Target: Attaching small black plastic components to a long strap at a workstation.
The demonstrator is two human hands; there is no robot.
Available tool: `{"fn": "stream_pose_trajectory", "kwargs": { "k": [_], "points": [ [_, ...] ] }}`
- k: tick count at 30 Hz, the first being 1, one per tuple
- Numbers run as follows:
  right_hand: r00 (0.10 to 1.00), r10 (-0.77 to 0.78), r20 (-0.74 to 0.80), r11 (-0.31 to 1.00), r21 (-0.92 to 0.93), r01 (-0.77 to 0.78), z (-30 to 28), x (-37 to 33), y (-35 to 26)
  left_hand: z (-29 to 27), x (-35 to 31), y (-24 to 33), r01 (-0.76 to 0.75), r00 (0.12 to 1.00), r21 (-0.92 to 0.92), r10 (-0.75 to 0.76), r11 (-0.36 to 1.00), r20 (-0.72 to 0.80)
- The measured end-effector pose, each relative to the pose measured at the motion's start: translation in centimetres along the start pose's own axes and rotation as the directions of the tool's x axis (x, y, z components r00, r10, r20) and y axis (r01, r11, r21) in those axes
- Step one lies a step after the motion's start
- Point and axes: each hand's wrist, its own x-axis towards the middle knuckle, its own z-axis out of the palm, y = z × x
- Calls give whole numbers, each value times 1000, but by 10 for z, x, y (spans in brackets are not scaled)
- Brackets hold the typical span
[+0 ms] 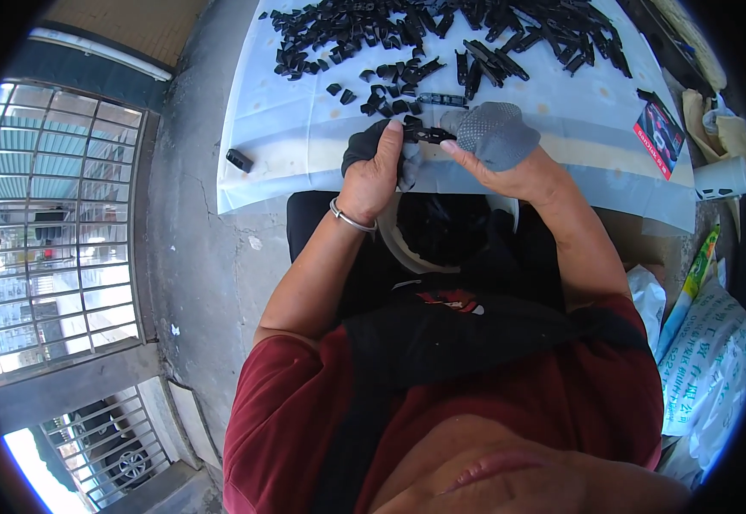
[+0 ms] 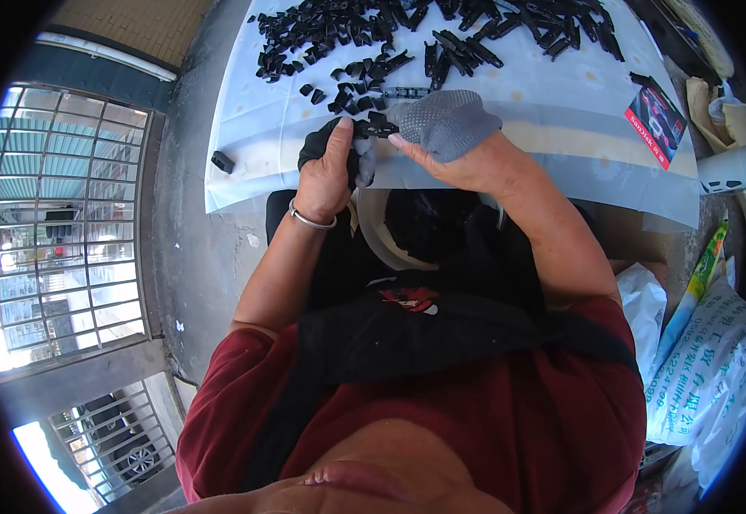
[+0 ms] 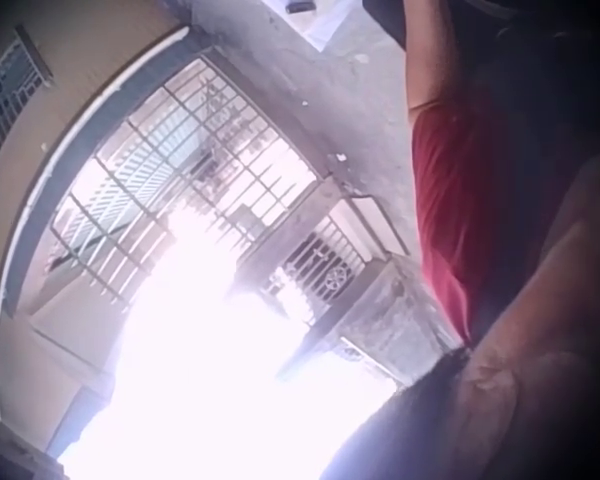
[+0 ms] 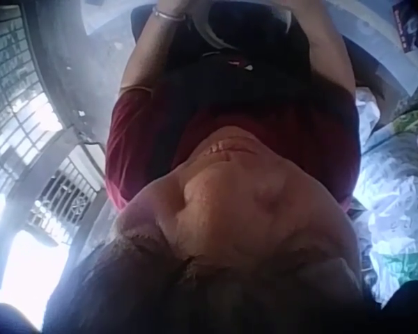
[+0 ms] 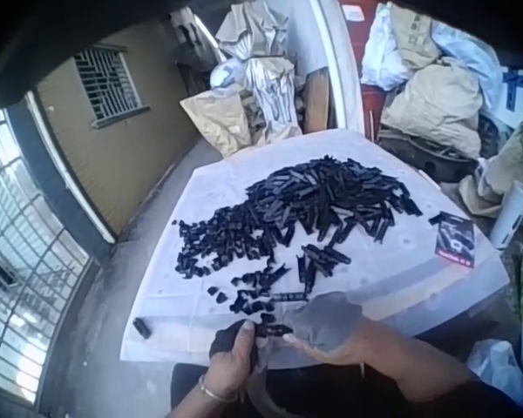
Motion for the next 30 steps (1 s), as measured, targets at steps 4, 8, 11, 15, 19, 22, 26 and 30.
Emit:
{"fn": "stream_pose_trajectory", "kwargs": {
  "k": [4, 8, 11, 15, 19, 22, 26, 30],
  "points": [
    [1000, -18, 16, 996, -91, 19, 1, -1, 0, -1, 4, -7, -29, 999, 59, 30, 998, -23],
    [997, -77, 26, 989, -127, 80, 0, -1, 1, 1, 3, -2, -34, 999, 155, 35, 987, -1],
    [998, 18, 63, 999, -29, -16, 6, -2, 0, 4, 0, 7, -238, 970, 309, 238, 921, 38],
    [982, -179, -54, 981, -86, 174, 28, -6, 2, 1, -1, 14, -181, 983, 442, 145, 879, 115],
    [973, -229, 2, 956, -185, 226, 35, -7, -7, -5, -8, 10, -328, 943, 588, 294, 740, 156],
    [919, -21, 393, 978, -183, 100, 10, 9, -16, -20, -10, 19, -335, 940, 749, 151, 571, 306],
    [998, -59, -34, 950, -310, 46, 19, 19, 22, -14, 13, 8, -315, 886, 878, 443, 361, 135],
    [1000, 17, -8, 766, -643, -18, 25, 40, 30, -1, 35, 0, -358, 875, 912, 412, 201, 253]
  ]
}}
